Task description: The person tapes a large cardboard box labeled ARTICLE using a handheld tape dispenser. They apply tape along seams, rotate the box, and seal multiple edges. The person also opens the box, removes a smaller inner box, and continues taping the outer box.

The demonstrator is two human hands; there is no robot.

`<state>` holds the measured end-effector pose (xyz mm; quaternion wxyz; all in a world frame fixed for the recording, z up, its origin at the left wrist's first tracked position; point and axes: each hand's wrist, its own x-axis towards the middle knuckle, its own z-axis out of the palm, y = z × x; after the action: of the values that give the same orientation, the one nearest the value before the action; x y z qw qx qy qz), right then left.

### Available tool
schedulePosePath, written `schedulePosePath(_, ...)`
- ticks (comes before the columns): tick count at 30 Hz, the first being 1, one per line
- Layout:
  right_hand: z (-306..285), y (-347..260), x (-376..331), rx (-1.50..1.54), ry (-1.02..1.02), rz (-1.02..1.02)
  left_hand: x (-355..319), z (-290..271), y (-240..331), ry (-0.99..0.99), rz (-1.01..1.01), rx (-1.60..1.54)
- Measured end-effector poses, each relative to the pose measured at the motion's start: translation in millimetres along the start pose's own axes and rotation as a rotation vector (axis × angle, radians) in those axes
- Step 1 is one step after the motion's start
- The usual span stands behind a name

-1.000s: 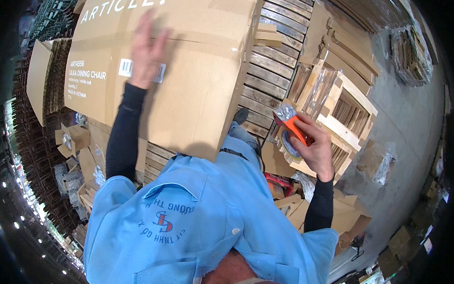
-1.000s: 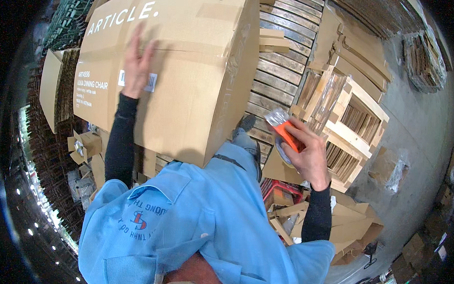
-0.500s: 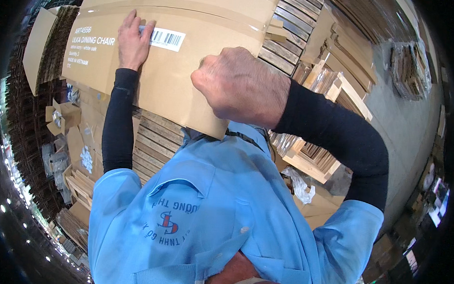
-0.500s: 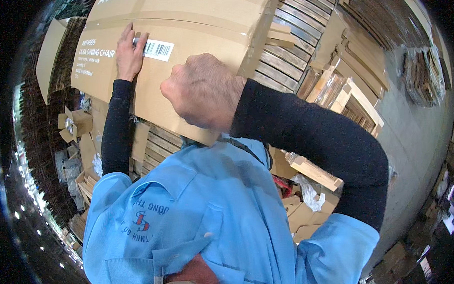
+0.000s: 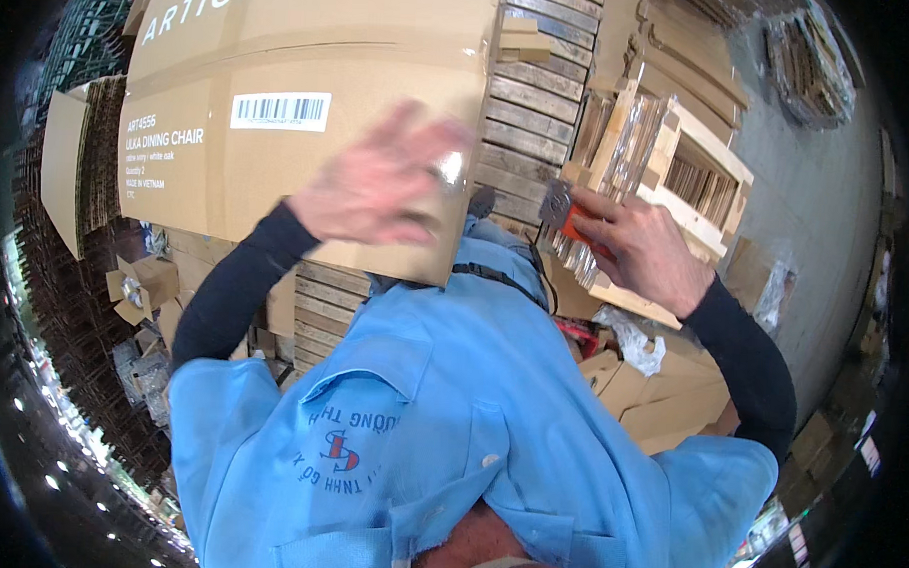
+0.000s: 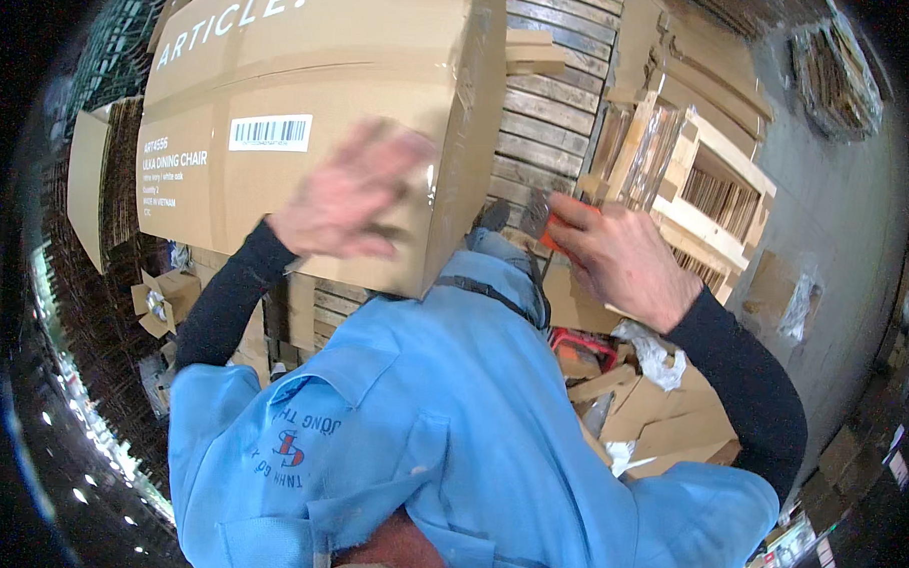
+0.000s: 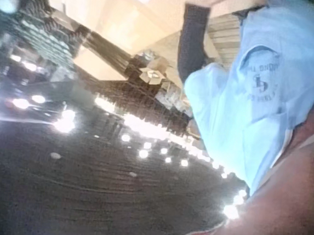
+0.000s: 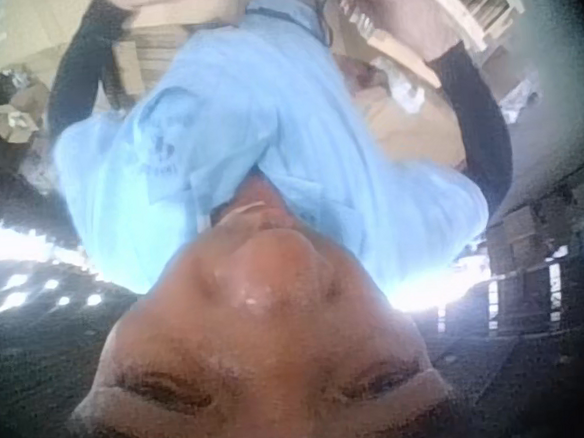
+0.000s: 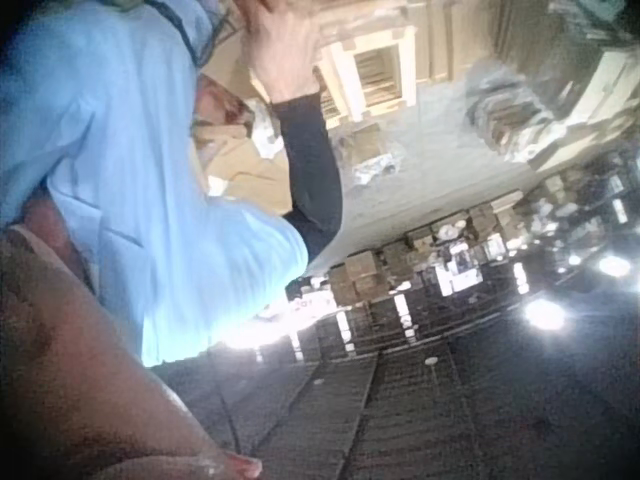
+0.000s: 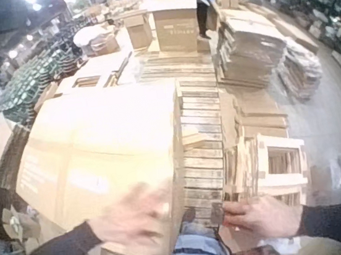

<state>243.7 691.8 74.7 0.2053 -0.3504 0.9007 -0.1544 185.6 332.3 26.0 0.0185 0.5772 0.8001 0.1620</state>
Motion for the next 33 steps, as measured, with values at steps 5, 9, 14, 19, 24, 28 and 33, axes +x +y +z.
schedulePosePath(5,43,1,53,-0.014,-0.041,-0.041,82,13,22,-0.546,0.191,0.055)
schedulePosePath(9,62,-16,93,-0.061,-0.008,-0.054,127,0,27,-1.206,0.229,0.148)
schedulePosePath(14,164,29,90,-0.205,0.296,-0.062,152,47,12,-1.737,0.188,-0.168)
schedulePosePath(19,234,48,31,0.129,0.049,0.737,165,66,0,-1.739,0.215,-0.105)
schedulePosePath(24,241,-32,-39,0.787,0.839,1.093,164,97,-6,-1.222,0.396,-0.141)
schedulePosePath(28,195,-101,-50,0.831,1.112,1.237,140,72,19,-1.629,0.409,-0.051)
schedulePosePath(33,180,-168,-41,0.748,1.222,1.339,119,82,63,-1.714,0.584,-0.248)
